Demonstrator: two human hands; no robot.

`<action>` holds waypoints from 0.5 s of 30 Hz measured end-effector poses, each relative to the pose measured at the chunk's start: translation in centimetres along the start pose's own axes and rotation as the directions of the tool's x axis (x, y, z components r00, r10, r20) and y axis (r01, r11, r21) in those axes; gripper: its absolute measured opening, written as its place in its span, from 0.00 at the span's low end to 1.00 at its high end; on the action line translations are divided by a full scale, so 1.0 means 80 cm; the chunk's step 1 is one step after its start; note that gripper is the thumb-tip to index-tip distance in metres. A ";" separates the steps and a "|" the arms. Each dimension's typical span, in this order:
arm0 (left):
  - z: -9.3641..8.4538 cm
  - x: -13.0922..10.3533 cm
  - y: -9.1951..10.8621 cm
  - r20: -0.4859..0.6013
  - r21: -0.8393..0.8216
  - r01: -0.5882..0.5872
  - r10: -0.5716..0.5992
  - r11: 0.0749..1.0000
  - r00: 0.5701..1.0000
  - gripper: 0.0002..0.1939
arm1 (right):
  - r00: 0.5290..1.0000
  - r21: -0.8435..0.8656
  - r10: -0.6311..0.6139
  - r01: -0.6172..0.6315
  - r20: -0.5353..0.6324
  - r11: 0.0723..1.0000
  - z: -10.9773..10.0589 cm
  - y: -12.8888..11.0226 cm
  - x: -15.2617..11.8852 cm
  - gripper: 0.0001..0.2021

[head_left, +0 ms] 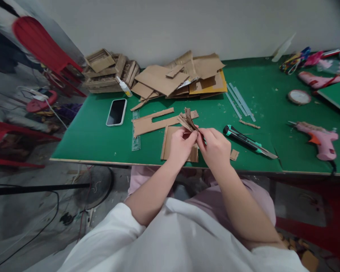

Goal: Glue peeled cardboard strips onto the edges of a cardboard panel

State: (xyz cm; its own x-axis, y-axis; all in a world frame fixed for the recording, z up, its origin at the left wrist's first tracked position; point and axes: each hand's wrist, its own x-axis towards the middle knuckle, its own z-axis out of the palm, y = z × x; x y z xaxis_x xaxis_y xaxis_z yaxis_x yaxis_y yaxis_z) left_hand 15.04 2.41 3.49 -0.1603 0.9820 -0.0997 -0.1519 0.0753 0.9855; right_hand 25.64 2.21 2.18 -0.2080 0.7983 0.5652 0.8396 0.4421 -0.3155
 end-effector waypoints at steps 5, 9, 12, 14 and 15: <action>-0.002 0.001 -0.004 -0.084 0.210 -0.057 0.076 0.976 0.994 0.06 | 1.000 -0.012 -0.015 0.015 -0.013 1.000 0.000 0.001 -0.001 0.11; -0.005 0.003 -0.011 -0.057 0.196 -0.043 0.056 0.980 0.997 0.09 | 1.000 0.020 -0.006 0.007 -0.017 1.000 0.002 0.001 -0.001 0.11; -0.007 0.004 -0.016 -0.064 0.173 -0.014 0.025 0.985 0.998 0.10 | 1.000 0.023 -0.004 0.004 -0.012 1.000 0.004 0.000 -0.002 0.12; -0.007 0.004 -0.017 -0.072 0.140 -0.006 0.017 0.990 0.997 0.10 | 1.000 0.030 -0.004 0.005 -0.013 1.000 0.004 -0.001 -0.002 0.12; -0.007 0.004 -0.018 -0.077 0.118 -0.004 0.014 0.993 0.997 0.10 | 1.000 0.037 -0.004 0.004 -0.015 0.999 0.005 -0.001 -0.001 0.12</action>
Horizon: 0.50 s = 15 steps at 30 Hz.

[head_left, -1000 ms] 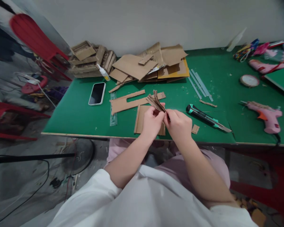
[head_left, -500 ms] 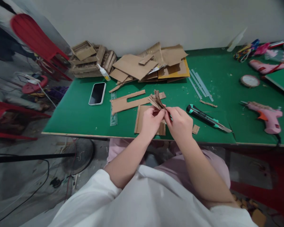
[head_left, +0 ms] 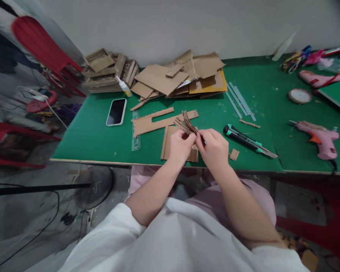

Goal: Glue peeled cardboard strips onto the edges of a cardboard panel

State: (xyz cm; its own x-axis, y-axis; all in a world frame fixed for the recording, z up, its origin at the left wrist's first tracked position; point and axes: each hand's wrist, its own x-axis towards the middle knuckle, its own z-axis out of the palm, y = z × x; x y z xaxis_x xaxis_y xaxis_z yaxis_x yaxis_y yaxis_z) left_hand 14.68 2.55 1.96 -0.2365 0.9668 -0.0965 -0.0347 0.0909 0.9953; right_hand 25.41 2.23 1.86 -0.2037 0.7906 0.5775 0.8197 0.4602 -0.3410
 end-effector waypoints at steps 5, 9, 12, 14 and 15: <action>0.004 -0.002 0.002 -0.025 -0.103 0.057 -0.060 0.993 0.998 0.07 | 1.000 0.056 0.025 -0.024 -0.011 0.998 0.000 0.000 0.002 0.11; 0.006 -0.005 0.007 -0.032 -0.165 0.101 -0.108 0.981 0.994 0.05 | 0.997 0.133 0.071 -0.070 0.001 0.989 -0.001 0.001 0.004 0.10; 0.006 -0.007 0.011 0.036 -0.220 0.110 -0.105 0.969 0.994 0.04 | 0.994 0.196 0.111 -0.112 0.012 0.974 -0.001 0.002 0.006 0.08; 0.006 -0.008 0.014 0.070 -0.254 0.082 -0.067 0.964 0.995 0.05 | 0.991 0.239 0.132 -0.133 0.022 0.962 -0.002 0.004 0.007 0.08; 0.006 -0.009 0.015 0.078 -0.267 0.068 -0.049 0.961 0.996 0.05 | 0.990 0.260 0.136 -0.139 0.028 0.955 -0.003 0.005 0.008 0.07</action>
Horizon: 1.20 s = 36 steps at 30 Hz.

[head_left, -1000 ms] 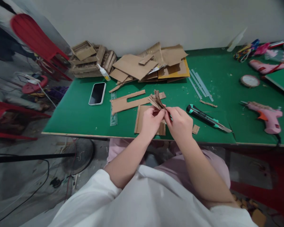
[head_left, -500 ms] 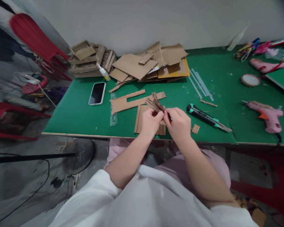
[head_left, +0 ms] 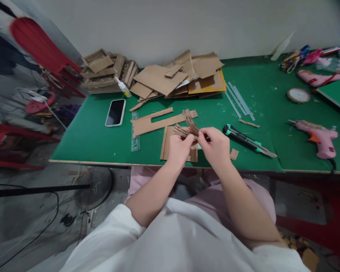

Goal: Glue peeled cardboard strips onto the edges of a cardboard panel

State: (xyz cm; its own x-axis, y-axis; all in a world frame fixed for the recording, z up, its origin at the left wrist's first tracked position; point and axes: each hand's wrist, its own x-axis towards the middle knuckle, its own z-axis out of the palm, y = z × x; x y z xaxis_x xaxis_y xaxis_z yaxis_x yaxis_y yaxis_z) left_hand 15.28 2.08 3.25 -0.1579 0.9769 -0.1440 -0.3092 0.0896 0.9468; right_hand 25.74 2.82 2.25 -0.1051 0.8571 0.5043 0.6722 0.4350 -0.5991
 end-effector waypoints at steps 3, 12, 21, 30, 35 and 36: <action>0.001 -0.002 0.003 -0.001 -0.009 0.005 -0.005 1.000 1.000 0.08 | 1.000 0.067 0.004 -0.005 0.018 0.998 -0.002 0.002 0.001 0.09; 0.000 0.000 -0.003 -0.018 0.063 -0.023 0.024 0.998 1.000 0.12 | 0.998 -0.032 -0.060 0.060 0.007 0.998 -0.003 0.006 0.003 0.11; 0.005 -0.013 -0.001 -0.048 -0.009 -0.122 0.122 0.992 0.991 0.12 | 0.989 0.126 0.053 -0.036 -0.136 0.991 0.001 0.004 0.001 0.09; 0.000 -0.022 -0.005 0.105 0.524 -0.470 0.494 0.710 0.863 0.15 | 0.943 0.412 0.316 -0.250 -0.099 0.876 -0.006 -0.001 0.004 0.09; -0.003 -0.014 -0.014 0.111 0.487 -0.419 0.422 0.766 0.900 0.12 | 0.933 0.482 0.357 -0.290 -0.051 0.827 -0.010 -0.004 0.006 0.08; -0.003 -0.011 -0.015 0.082 0.432 -0.375 0.378 0.820 0.922 0.12 | 0.933 0.497 0.358 -0.298 -0.026 0.815 -0.011 -0.003 0.006 0.08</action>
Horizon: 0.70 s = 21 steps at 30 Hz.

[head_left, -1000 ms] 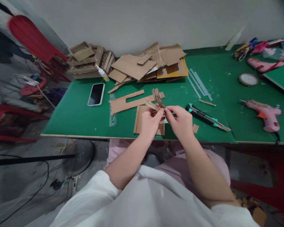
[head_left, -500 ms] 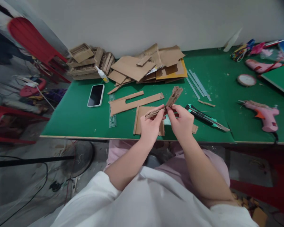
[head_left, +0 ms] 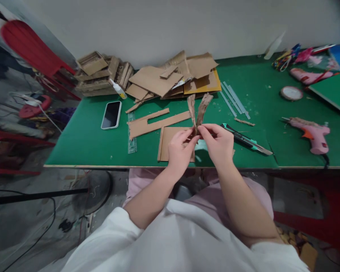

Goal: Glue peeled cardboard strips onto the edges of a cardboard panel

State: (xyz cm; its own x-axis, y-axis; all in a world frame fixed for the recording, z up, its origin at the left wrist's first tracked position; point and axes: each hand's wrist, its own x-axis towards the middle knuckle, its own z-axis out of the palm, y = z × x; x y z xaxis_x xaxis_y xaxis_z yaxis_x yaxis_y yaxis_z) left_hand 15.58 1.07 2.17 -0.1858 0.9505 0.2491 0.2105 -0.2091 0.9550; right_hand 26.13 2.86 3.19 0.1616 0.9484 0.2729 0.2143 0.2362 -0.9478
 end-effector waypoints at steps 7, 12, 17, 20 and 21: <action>-0.003 0.008 0.003 0.023 -0.305 0.182 -0.183 0.935 0.983 0.13 | 0.991 0.040 0.027 -0.032 0.134 0.999 -0.010 -0.006 0.001 0.08; -0.008 0.007 0.004 0.031 -0.120 0.077 -0.074 0.990 0.997 0.13 | 0.983 -0.005 0.049 -0.049 0.179 0.999 -0.015 -0.015 0.000 0.07; -0.010 0.004 0.000 0.008 0.169 -0.230 0.232 0.958 0.973 0.10 | 0.991 -0.125 -0.013 0.030 0.134 0.992 -0.013 -0.016 -0.003 0.07; -0.011 0.004 -0.004 0.021 0.274 -0.332 0.339 0.903 0.940 0.11 | 0.987 -0.156 -0.028 0.053 0.159 0.986 -0.011 -0.013 -0.004 0.07; -0.012 0.003 -0.005 0.032 0.311 -0.360 0.369 0.880 0.929 0.11 | 0.985 -0.158 -0.021 0.049 0.172 0.986 -0.011 -0.011 -0.004 0.07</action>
State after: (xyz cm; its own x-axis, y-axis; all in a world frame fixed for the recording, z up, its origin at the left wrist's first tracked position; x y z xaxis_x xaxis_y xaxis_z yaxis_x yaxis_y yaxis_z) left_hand 14.51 1.19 1.99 -0.0644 0.8129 0.5788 0.5503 -0.4549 0.7002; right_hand 26.72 2.15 4.10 -0.0109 0.9653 0.2608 0.3713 0.2461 -0.8953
